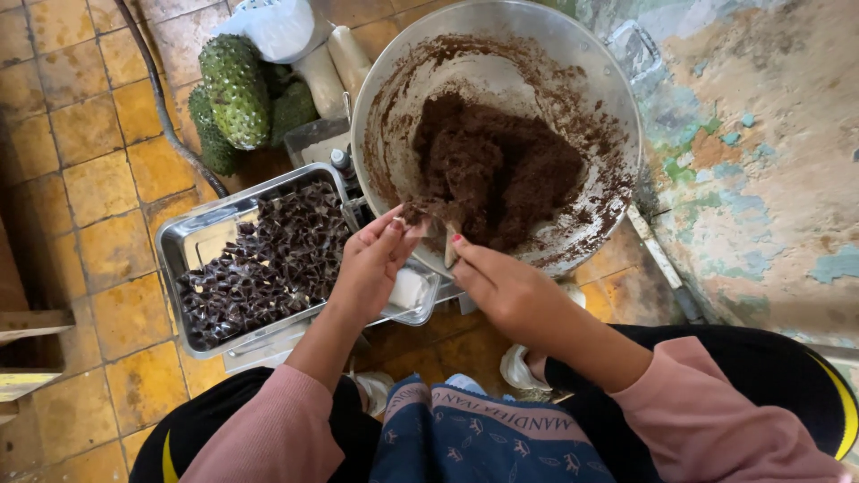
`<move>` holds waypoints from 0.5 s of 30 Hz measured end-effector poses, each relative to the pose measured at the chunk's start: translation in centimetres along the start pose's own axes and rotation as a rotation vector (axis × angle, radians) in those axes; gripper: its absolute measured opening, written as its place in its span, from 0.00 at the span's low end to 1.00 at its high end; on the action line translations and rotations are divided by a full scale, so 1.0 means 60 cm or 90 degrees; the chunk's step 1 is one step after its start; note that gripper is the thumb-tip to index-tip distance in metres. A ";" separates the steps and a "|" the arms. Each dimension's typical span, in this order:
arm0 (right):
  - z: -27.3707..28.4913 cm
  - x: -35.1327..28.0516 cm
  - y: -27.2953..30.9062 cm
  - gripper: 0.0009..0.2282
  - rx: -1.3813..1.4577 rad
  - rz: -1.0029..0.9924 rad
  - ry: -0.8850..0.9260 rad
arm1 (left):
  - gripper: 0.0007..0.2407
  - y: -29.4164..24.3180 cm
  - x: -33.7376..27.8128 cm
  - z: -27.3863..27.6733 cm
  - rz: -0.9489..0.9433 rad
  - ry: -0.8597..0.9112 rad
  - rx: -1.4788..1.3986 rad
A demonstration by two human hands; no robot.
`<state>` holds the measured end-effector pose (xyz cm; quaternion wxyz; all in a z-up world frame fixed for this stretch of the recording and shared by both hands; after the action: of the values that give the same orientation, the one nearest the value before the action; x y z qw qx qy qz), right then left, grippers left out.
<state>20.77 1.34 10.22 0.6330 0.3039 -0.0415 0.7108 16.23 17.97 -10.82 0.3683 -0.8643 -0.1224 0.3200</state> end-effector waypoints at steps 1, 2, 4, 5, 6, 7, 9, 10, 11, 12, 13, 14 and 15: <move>0.002 -0.002 -0.002 0.13 0.000 0.001 0.001 | 0.20 -0.005 -0.003 -0.008 -0.009 0.022 0.015; 0.001 -0.004 -0.013 0.13 0.007 -0.034 0.014 | 0.21 -0.010 -0.005 -0.018 -0.018 0.044 0.031; 0.003 -0.007 -0.029 0.13 0.014 -0.068 0.028 | 0.21 -0.016 -0.006 -0.028 -0.025 0.058 0.024; 0.014 -0.005 -0.042 0.11 0.055 -0.089 -0.007 | 0.21 -0.020 -0.008 -0.035 -0.030 0.072 0.017; 0.026 -0.004 -0.054 0.10 0.096 -0.110 -0.042 | 0.21 -0.022 -0.009 -0.039 -0.031 0.072 0.017; 0.032 -0.003 -0.057 0.10 0.095 -0.109 -0.042 | 0.20 -0.022 -0.011 -0.041 -0.021 0.064 0.019; 0.052 -0.018 -0.107 0.11 0.285 -0.281 -0.114 | 0.19 -0.025 -0.016 -0.044 -0.011 0.058 0.020; 0.059 -0.017 -0.108 0.11 0.284 -0.281 -0.114 | 0.19 -0.027 -0.020 -0.049 -0.005 0.070 0.020; 0.070 -0.014 -0.105 0.10 0.296 -0.263 -0.129 | 0.18 -0.028 -0.023 -0.054 0.001 0.082 0.020; 0.079 -0.012 -0.101 0.10 0.309 -0.244 -0.144 | 0.18 -0.029 -0.025 -0.056 0.001 0.082 0.020; 0.080 -0.010 -0.099 0.10 0.308 -0.244 -0.145 | 0.18 -0.030 -0.026 -0.058 0.001 0.080 0.015; 0.079 -0.006 -0.094 0.10 0.274 -0.237 -0.129 | 0.17 -0.031 -0.026 -0.058 0.000 0.078 0.011; 0.078 -0.004 -0.089 0.10 0.239 -0.229 -0.114 | 0.17 -0.031 -0.025 -0.058 0.000 0.078 0.011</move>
<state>27.46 0.11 12.17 0.6755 0.4800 0.0896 0.5525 17.37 16.62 -6.95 0.3825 -0.8791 -0.0970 0.2675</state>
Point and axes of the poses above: each hand's wrist, its own x-axis towards the middle knuckle, its own z-axis out of the back of the hand, y = z × x, the point moved 10 cm from there along x, towards the middle knuckle, and after that the axes turned 6 degrees about x, right-handed, at the moved point
